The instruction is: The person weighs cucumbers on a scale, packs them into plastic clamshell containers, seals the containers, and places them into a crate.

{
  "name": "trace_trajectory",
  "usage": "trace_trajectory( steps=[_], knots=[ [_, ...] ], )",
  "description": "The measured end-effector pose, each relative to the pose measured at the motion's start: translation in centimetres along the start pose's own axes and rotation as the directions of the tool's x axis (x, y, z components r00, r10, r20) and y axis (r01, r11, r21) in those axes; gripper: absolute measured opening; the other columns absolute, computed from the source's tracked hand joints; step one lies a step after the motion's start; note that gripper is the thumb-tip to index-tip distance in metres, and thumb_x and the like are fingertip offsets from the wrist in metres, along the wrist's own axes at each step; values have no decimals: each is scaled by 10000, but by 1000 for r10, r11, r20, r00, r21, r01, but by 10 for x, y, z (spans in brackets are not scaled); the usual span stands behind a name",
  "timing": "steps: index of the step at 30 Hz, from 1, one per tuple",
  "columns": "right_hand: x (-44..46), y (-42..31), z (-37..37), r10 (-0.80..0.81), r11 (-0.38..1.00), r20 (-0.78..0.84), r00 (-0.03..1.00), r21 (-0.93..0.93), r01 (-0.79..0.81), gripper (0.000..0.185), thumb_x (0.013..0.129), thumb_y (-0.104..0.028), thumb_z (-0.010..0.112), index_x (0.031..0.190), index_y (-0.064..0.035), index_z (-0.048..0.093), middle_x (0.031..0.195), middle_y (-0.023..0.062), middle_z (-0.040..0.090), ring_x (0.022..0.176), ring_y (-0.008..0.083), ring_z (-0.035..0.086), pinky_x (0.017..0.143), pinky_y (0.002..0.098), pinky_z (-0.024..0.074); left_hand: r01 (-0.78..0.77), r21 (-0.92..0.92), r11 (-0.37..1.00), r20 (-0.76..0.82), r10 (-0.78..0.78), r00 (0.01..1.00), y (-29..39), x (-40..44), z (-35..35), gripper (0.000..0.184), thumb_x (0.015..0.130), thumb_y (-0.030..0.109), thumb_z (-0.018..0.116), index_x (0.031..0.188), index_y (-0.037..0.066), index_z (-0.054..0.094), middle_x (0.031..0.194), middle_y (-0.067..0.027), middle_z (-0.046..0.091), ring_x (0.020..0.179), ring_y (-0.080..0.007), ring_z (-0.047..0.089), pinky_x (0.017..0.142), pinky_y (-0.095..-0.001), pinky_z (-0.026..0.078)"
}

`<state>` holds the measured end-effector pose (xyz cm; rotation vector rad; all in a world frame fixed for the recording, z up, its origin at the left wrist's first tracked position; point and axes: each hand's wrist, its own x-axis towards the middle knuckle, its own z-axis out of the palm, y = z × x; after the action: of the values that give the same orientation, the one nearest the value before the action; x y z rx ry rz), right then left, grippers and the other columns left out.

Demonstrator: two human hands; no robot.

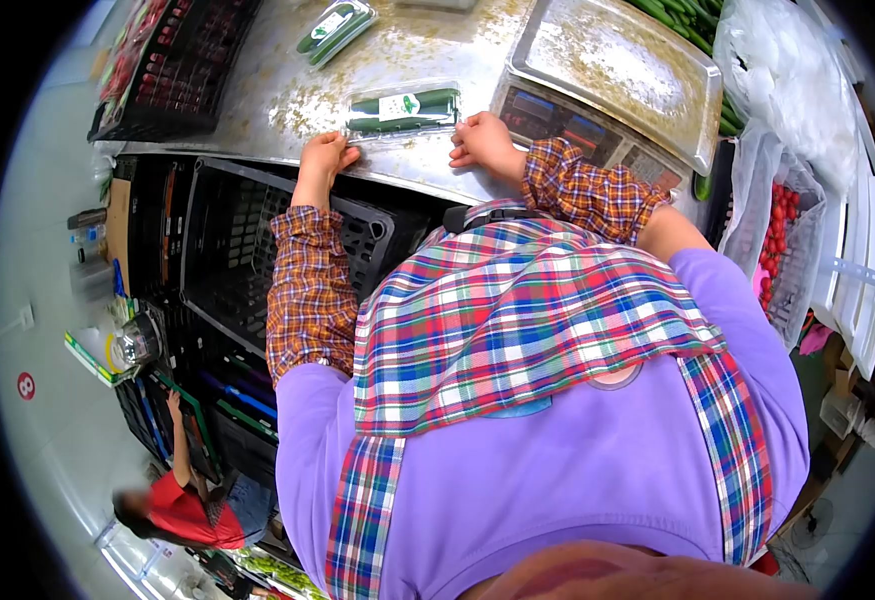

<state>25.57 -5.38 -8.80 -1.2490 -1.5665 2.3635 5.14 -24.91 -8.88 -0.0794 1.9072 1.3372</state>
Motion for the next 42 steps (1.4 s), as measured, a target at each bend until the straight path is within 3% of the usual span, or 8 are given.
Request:
trace_trajectory(
  steps=[10, 16, 23, 28, 31, 34, 38, 42],
  knots=[
    [0, -1, 1, 5, 998, -42, 999, 66, -2, 181, 934, -107, 458, 961, 69, 420, 880, 190, 565, 603, 218, 619, 522, 385, 593, 3, 53, 999, -42, 0, 999, -1, 7, 6, 158, 936, 91, 477, 974, -49, 540, 841, -53, 555, 673, -131, 574, 621, -241, 534],
    [4, 4, -2, 10, 994, -5, 1000, 106, -10, 167, 935, -87, 447, 970, 74, 420, 883, 176, 567, 609, 213, 615, 557, 380, 598, 12, 93, 996, -82, -4, 997, 1, 5, 7, 155, 934, 95, 483, 981, -40, 544, 803, -34, 552, 654, -119, 568, 603, -233, 529],
    [9, 8, -13, 11, 992, 136, 991, 122, -28, 183, 913, -93, 504, 975, 80, 496, 888, 157, 572, 634, 206, 616, 596, 374, 599, -4, 37, 999, -109, 8, 994, 2, 9, 0, 258, 932, 118, 496, 1112, -67, 502, 860, -67, 563, 694, -144, 580, 642, -262, 551],
    [-12, -10, -16, 110, 993, 186, 976, 19, -116, 284, 895, -206, 567, 987, 58, 519, 879, 83, 518, 761, 163, 571, 632, 315, 591, -6, -11, 1000, -183, 4, 983, 11, -16, 9, 316, 931, 120, 498, 1182, -71, 477, 1008, -138, 567, 803, -200, 606, 680, -306, 581],
    [-14, -20, -9, 84, 989, 136, 987, 107, -99, 262, 870, -138, 590, 989, 78, 499, 881, 116, 523, 738, 193, 598, 588, 350, 599, -24, 3, 1000, -140, 24, 990, 12, -9, 4, 377, 936, 142, 496, 1232, -83, 435, 973, -116, 544, 793, -196, 583, 711, -316, 572],
    [3, -4, -6, 60, 991, 92, 994, 111, -70, 223, 878, -118, 572, 967, 72, 495, 852, 112, 526, 710, 190, 591, 583, 348, 600, -2, 40, 999, -151, 8, 989, 10, -2, 5, 325, 932, 154, 505, 1156, -80, 486, 907, -98, 537, 744, -184, 564, 690, -318, 574],
    [7, 3, -4, 51, 990, 55, 997, 125, -58, 117, 883, -64, 546, 904, 40, 497, 749, 97, 532, 634, 177, 584, 570, 351, 598, 91, 122, 988, -164, -70, 984, 7, 3, 7, 175, 932, 137, 484, 884, -29, 514, 740, -60, 491, 616, -164, 496, 569, -309, 554],
    [1, 0, -1, 0, 998, 52, 999, 62, -3, 84, 884, -63, 546, 866, 5, 499, 717, 55, 520, 577, 124, 538, 560, 331, 583, 195, 135, 972, -112, -180, 977, 8, 20, -5, 173, 915, 156, 501, 862, -5, 536, 715, -54, 489, 587, -164, 492, 535, -282, 517]
  ],
)
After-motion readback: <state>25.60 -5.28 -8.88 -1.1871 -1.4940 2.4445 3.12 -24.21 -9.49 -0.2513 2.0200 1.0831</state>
